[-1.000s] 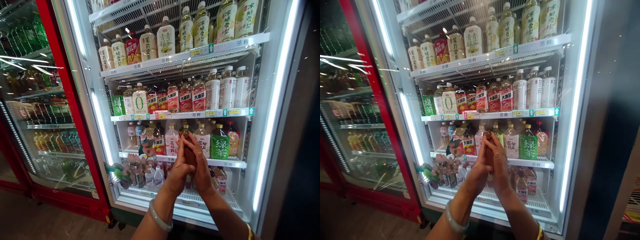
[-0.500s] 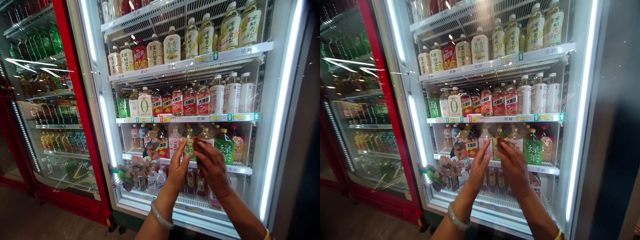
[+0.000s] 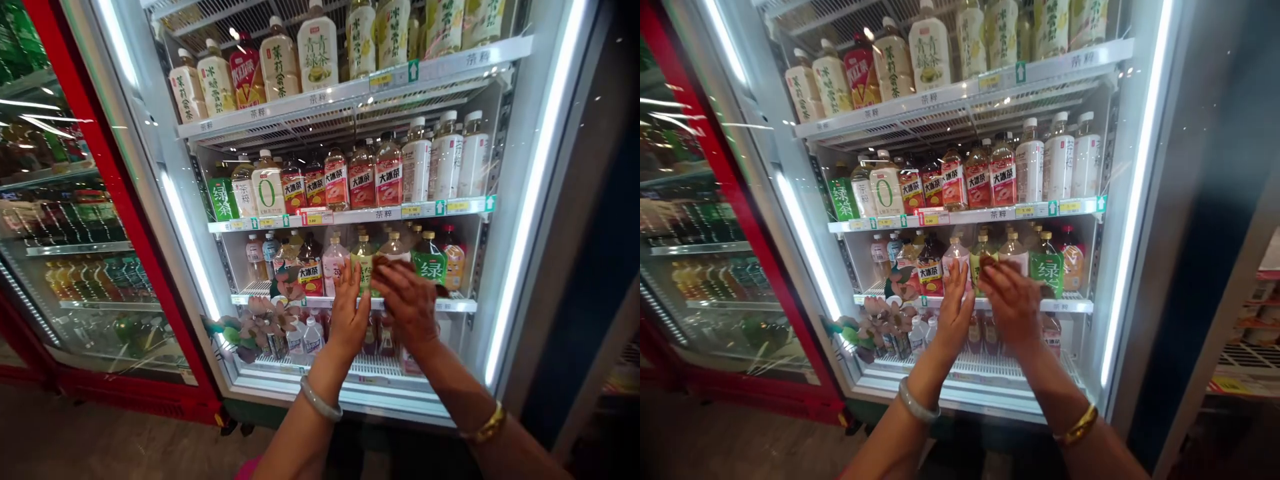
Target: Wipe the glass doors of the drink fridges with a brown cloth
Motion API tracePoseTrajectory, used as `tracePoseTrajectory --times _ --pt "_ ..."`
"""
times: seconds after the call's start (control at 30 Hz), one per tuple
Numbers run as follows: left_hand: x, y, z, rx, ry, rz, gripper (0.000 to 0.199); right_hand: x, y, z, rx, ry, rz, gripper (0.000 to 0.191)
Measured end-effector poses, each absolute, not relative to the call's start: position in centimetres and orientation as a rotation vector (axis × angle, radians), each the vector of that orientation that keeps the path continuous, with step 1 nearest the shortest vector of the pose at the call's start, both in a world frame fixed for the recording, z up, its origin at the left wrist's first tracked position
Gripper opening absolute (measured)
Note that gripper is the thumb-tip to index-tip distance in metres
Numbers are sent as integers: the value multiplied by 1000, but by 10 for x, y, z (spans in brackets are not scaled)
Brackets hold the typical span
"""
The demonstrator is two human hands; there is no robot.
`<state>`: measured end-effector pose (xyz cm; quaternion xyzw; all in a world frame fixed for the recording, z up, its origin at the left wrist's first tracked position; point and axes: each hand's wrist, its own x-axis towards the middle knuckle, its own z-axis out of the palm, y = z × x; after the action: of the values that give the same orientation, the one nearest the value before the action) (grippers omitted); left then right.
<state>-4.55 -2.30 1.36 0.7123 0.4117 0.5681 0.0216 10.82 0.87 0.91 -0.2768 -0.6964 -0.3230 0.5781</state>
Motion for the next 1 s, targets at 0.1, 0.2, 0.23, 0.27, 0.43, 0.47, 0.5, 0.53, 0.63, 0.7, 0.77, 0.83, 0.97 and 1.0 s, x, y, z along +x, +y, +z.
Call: tracePoseTrajectory --times 0.1,0.2,0.23,0.27,0.43,0.47,0.5,0.53,0.63,0.7,0.77,0.83,0.97,1.0 --pt "-43 -24 16 2199 1302 1765 59 143 18 32 -731 -1398 -704 41" --pt "-39 -23 17 2205 1319 1755 60 147 19 36 -792 -1283 -647 42" --pt "-38 -22 17 2204 1324 1754 61 140 16 31 -808 -1286 -650 41" --pt "-37 -22 17 2200 1330 1755 62 131 13 23 -815 -1315 -667 39" --pt "-34 -20 17 2197 1356 1768 63 106 2 -6 -619 -1741 -761 32" --pt "-34 -20 17 2198 1363 1764 63 111 2 -4 -608 -1752 -759 33" --pt "-34 -20 17 2200 1369 1755 63 119 5 0 -633 -1713 -742 36" --pt "-34 -20 17 2203 1373 1745 64 128 7 6 -680 -1637 -712 41" --pt "-34 -19 15 2223 1365 1727 63 147 15 23 -769 -1378 -612 61" --pt "-34 -18 14 2237 1362 1728 64 146 14 24 -770 -1323 -590 70" --pt "-35 -17 14 2243 1375 1732 64 135 8 17 -756 -1446 -604 65" --pt "-36 -17 14 2255 1388 1729 64 125 0 9 -724 -1659 -604 52" --pt "-41 -18 15 2303 1400 1701 63 132 -1 12 -721 -1722 -548 44" --pt "-43 -17 15 2315 1408 1692 64 138 1 16 -743 -1647 -534 47"
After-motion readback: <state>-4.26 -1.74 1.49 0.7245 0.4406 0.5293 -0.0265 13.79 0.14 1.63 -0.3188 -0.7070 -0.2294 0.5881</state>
